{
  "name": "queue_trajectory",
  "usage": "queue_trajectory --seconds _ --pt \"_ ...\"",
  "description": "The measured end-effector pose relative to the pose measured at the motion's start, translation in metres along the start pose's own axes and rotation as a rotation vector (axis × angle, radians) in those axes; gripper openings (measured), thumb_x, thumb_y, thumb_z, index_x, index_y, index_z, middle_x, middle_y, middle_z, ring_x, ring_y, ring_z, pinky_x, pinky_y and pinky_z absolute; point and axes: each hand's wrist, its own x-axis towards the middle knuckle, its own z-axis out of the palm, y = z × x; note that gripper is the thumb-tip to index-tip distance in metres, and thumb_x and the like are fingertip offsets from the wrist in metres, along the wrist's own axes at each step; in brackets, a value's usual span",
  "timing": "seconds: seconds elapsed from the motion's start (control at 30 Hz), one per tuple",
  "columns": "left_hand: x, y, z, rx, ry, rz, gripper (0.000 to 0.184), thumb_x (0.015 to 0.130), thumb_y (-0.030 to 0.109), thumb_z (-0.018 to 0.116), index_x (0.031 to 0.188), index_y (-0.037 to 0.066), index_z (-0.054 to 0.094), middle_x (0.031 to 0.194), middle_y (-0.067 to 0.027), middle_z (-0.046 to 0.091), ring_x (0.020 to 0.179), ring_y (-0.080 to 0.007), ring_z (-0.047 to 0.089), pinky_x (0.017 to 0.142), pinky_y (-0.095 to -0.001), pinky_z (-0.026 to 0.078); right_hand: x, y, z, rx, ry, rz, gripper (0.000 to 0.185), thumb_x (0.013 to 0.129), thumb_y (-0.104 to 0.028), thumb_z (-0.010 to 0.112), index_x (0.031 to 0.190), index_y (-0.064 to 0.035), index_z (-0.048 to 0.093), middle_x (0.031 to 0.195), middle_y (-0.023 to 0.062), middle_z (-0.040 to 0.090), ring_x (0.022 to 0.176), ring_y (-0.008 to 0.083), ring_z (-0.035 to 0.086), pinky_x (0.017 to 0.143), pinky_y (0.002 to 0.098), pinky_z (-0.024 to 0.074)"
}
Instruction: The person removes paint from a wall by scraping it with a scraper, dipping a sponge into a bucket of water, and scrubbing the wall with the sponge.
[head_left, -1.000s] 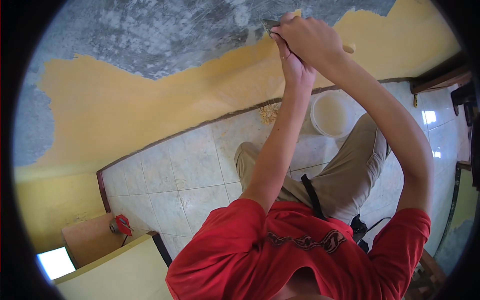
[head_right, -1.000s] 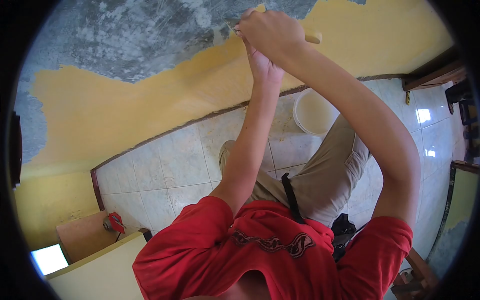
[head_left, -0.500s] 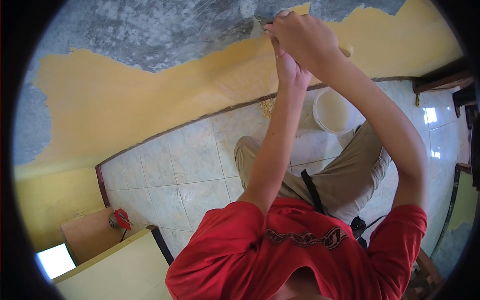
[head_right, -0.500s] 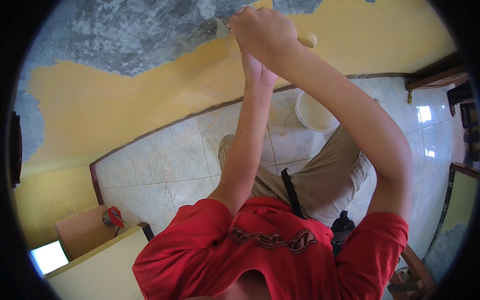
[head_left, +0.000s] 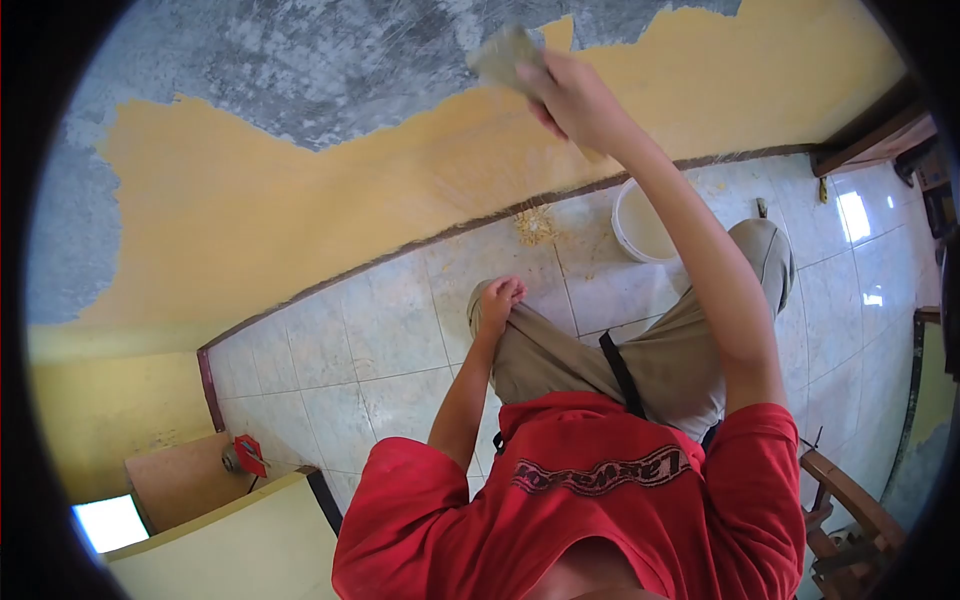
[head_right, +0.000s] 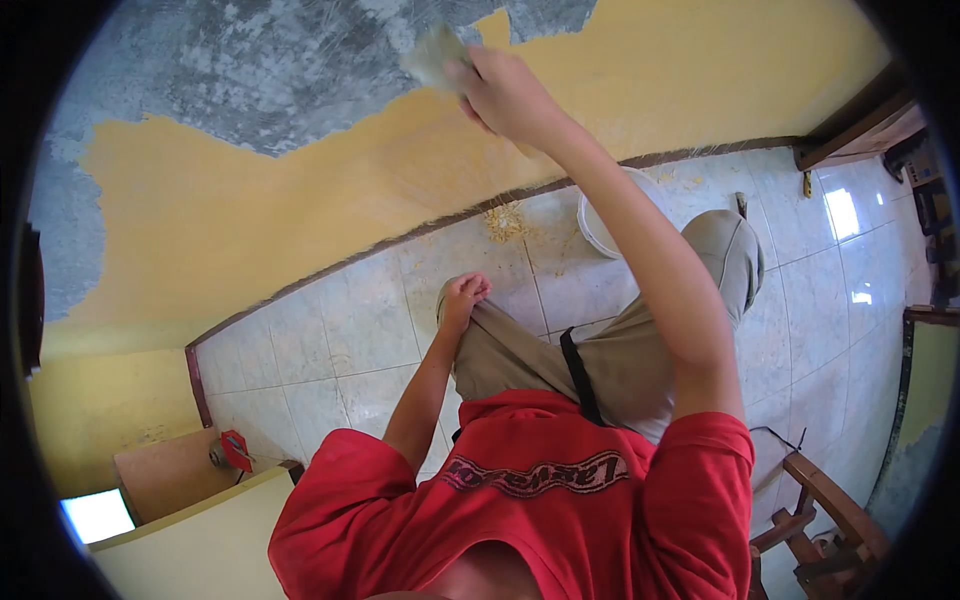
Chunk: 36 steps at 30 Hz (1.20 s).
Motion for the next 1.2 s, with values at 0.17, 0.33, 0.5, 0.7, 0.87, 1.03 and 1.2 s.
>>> queue_trajectory --seconds 0.17,0.33,0.5,0.7,0.87,1.03,1.2 --pt "-0.003 -0.002 -0.005 -0.247 0.073 0.064 0.038 0.101 0.030 0.053 0.121 -0.002 0.056 0.110 -0.0138 0.061 0.100 -0.0254 0.065 0.083 -0.0402 0.058 0.002 0.067 0.039 0.154 0.430 -0.003 0.036 0.101 -0.032 0.050 0.085 -0.0009 0.055 0.055 0.0048 0.054 0.045 0.0152 0.054 0.046 0.0311 0.0424" --pt "-0.001 0.004 0.000 -0.224 0.111 0.044 0.033 0.101 0.025 0.051 0.118 -0.002 0.057 0.105 -0.0133 0.062 0.096 -0.0256 0.066 0.081 -0.0383 0.059 -0.106 0.237 0.137 0.212 0.358 0.678 0.032 0.099 -0.030 0.051 0.091 0.0005 0.061 0.054 0.0087 0.058 0.044 0.0196 0.057 0.046 0.0380 0.0475" --pt "0.002 0.004 -0.003 -0.242 0.099 0.022 0.030 0.101 0.022 0.051 0.119 -0.002 0.058 0.105 -0.0124 0.062 0.096 -0.0247 0.065 0.083 -0.0400 0.059 -0.062 0.191 0.109 0.184 0.076 0.451 0.034 0.099 -0.030 0.053 0.083 0.0003 0.055 0.054 0.0076 0.054 0.040 0.0171 0.052 0.039 0.0336 0.0410" --pt "0.007 -0.002 -0.005 -0.246 0.093 0.015 0.028 0.101 0.020 0.051 0.118 -0.001 0.058 0.104 -0.0119 0.062 0.095 -0.0237 0.065 0.082 -0.0395 0.059 0.000 -0.030 0.036 0.262 0.349 -0.114 0.043 0.099 -0.035 0.054 0.074 -0.0005 0.052 0.058 0.0059 0.054 0.044 0.0134 0.048 0.042 0.0309 0.0386" --pt "0.007 0.003 -0.006 -0.264 0.098 0.045 0.027 0.101 0.019 0.050 0.118 0.000 0.058 0.105 -0.0109 0.062 0.095 -0.0234 0.064 0.084 -0.0400 0.058 -0.007 0.092 0.066 0.148 0.278 0.228 0.037 0.101 -0.033 0.050 0.080 -0.0029 0.053 0.055 0.0026 0.051 0.041 0.0131 0.048 0.039 0.0307 0.0374" --pt "0.005 -0.003 -0.008 -0.308 0.099 0.004 0.027 0.101 0.019 0.050 0.118 -0.001 0.058 0.104 -0.0108 0.062 0.094 -0.0230 0.064 0.084 -0.0394 0.058 -0.059 0.170 0.125 0.338 0.117 0.473 0.027 0.100 -0.024 0.049 0.090 -0.0001 0.055 0.054 0.0058 0.050 0.039 0.0152 0.048 0.035 0.0335 0.0360" --pt "0.004 -0.005 -0.008 -0.284 0.116 0.027 0.028 0.101 0.019 0.050 0.118 -0.001 0.058 0.103 -0.0113 0.062 0.093 -0.0229 0.065 0.082 -0.0381 0.059 0.016 -0.033 0.085 0.408 0.079 0.016 0.033 0.102 -0.029 0.050 0.081 -0.0029 0.047 0.056 0.0028 0.049 0.041 0.0113 0.045 0.039 0.0294 0.0356"
